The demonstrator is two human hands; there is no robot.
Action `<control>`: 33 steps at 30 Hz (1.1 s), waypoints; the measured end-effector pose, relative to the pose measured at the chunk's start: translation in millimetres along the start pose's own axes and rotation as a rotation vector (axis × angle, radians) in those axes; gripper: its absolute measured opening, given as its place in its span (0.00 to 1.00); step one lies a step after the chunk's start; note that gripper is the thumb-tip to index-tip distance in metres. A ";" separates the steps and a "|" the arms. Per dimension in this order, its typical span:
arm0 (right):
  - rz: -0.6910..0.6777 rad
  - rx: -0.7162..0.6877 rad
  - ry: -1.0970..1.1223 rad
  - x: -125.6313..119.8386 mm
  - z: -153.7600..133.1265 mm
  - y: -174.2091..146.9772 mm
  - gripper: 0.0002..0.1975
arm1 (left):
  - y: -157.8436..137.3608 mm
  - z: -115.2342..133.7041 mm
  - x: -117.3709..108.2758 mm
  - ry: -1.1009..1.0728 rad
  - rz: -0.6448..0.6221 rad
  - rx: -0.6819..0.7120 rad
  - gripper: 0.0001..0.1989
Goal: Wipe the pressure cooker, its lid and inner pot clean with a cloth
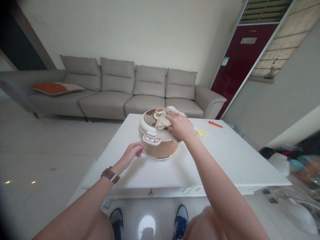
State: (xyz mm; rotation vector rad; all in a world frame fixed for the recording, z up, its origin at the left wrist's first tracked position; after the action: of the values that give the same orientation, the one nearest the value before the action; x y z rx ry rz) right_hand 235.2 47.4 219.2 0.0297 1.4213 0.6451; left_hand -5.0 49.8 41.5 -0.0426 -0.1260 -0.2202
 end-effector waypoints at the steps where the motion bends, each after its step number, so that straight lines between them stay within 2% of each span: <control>1: -0.003 -0.011 -0.009 -2.1 0.1 -1.2 0.13 | 0.1 -0.1 0.9 0.004 -0.003 -0.004 0.12; 2: -0.007 0.011 -0.010 -3.4 1.9 -2.1 0.13 | 0.2 -0.1 1.9 0.008 -0.006 -0.006 0.12; 6: -0.027 0.243 -0.028 -1.1 12.8 -1.7 0.13 | 1.2 0.3 6.1 0.020 -0.024 0.008 0.12; 8: -0.029 0.207 -0.054 0.6 9.8 0.2 0.13 | 1.9 0.0 7.3 0.025 -0.027 0.008 0.12; 11: -0.014 0.015 -0.077 1.1 -1.7 0.6 0.13 | 2.8 -0.9 7.8 0.025 -0.027 -0.001 0.12; 12: -0.005 0.000 -0.072 1.1 -3.6 -0.3 0.14 | 3.0 -1.2 7.6 0.025 -0.028 -0.002 0.12; 16: 0.056 0.217 -0.030 2.7 -0.1 -5.9 0.15 | 3.1 -1.4 6.0 0.034 -0.034 0.007 0.11; 17: 0.064 0.222 -0.030 3.5 -1.0 -7.6 0.15 | 3.2 -1.5 5.5 0.036 -0.033 0.007 0.11; 21: 0.074 0.001 -0.018 7.9 -14.8 -17.5 0.20 | 3.3 -1.9 3.9 0.031 -0.031 -0.002 0.11; 26: 0.185 0.093 0.052 17.9 -22.3 -36.6 0.28 | 1.0 0.5 3.9 0.027 -0.034 0.006 0.11; 30: 0.163 -0.050 0.063 30.8 -33.0 -53.7 0.35 | 0.7 0.9 4.1 0.031 -0.040 -0.004 0.11; 33: 0.174 -0.094 0.081 35.9 -34.5 -65.0 0.37 | 1.8 -0.2 3.2 0.025 -0.036 -0.007 0.10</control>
State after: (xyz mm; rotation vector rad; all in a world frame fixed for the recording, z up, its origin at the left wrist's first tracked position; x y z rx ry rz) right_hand 229.7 -3.4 155.2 0.0534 1.4748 0.8644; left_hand -1.5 50.8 41.6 -0.0448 -0.1013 -0.2570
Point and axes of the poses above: each hand's wrist, its own y-axis towards the middle knuckle, its own x-axis out of the palm, z = x × y, the point moved 3 cm from there along y, towards the middle knuckle, and after that the axes turned 5 degrees about -y, right-handed, at the moved point
